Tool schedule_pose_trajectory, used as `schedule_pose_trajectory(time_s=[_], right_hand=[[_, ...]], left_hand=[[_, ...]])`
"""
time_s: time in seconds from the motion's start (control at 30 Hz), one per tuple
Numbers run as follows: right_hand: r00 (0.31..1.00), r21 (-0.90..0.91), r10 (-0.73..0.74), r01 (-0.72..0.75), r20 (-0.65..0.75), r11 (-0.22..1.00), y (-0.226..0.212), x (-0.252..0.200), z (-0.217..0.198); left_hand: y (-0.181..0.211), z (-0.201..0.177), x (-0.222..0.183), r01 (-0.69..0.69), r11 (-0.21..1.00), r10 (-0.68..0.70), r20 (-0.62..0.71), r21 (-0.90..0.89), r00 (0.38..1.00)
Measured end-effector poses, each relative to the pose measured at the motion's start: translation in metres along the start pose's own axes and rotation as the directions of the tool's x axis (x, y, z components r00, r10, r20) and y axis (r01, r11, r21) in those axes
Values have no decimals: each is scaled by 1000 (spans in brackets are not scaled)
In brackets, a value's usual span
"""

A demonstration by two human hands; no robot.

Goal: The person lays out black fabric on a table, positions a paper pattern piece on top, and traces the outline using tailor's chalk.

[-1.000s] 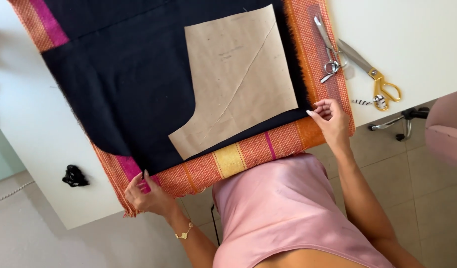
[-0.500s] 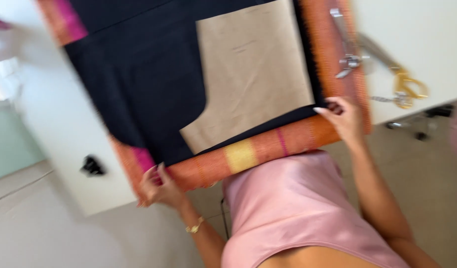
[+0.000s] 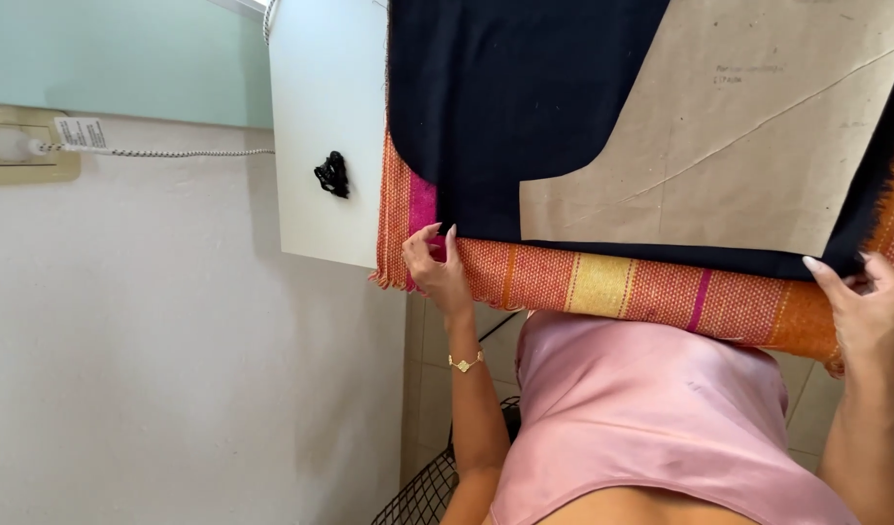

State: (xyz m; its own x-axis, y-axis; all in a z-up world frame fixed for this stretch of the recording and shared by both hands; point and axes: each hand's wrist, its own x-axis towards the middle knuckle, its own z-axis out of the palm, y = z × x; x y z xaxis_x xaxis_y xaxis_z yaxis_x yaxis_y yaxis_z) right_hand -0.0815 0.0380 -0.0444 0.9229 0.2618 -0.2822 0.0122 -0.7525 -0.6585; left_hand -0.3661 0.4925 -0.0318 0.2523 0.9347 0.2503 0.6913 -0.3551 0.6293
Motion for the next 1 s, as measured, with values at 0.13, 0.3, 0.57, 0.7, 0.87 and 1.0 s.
schedule_pose_trajectory(time_s=[0.13, 0.3, 0.57, 0.7, 0.87, 1.0], right_hand=[[1000, -82, -4, 2, -14, 997, -2, 1, -3], [999, -157, -48, 47, -2, 986, -2, 1, -5], [995, -109, -2, -8, -97, 994, -42, 4, -6], [988, -96, -37, 23, -147, 995, -32, 5, -7], [988, 28, 23, -19, -154, 999, -37, -5, -13], [978, 127, 142, -124, -150, 984, -4, -10, -8]], left_hand=[[-2, 3, 2, 24, 1000, -24, 2, -1, 1000], [5, 1, 9, 17, 1000, -18, 25, 20, 1000], [-1, 7, 31, -19, 989, 35, 105, -150, 994], [-7, -2, 36, 154, 942, -118, 137, -298, 983], [0, -19, 30, 302, 828, -212, 235, -472, 949], [-10, -28, 24, 369, 767, -249, 286, -525, 925]])
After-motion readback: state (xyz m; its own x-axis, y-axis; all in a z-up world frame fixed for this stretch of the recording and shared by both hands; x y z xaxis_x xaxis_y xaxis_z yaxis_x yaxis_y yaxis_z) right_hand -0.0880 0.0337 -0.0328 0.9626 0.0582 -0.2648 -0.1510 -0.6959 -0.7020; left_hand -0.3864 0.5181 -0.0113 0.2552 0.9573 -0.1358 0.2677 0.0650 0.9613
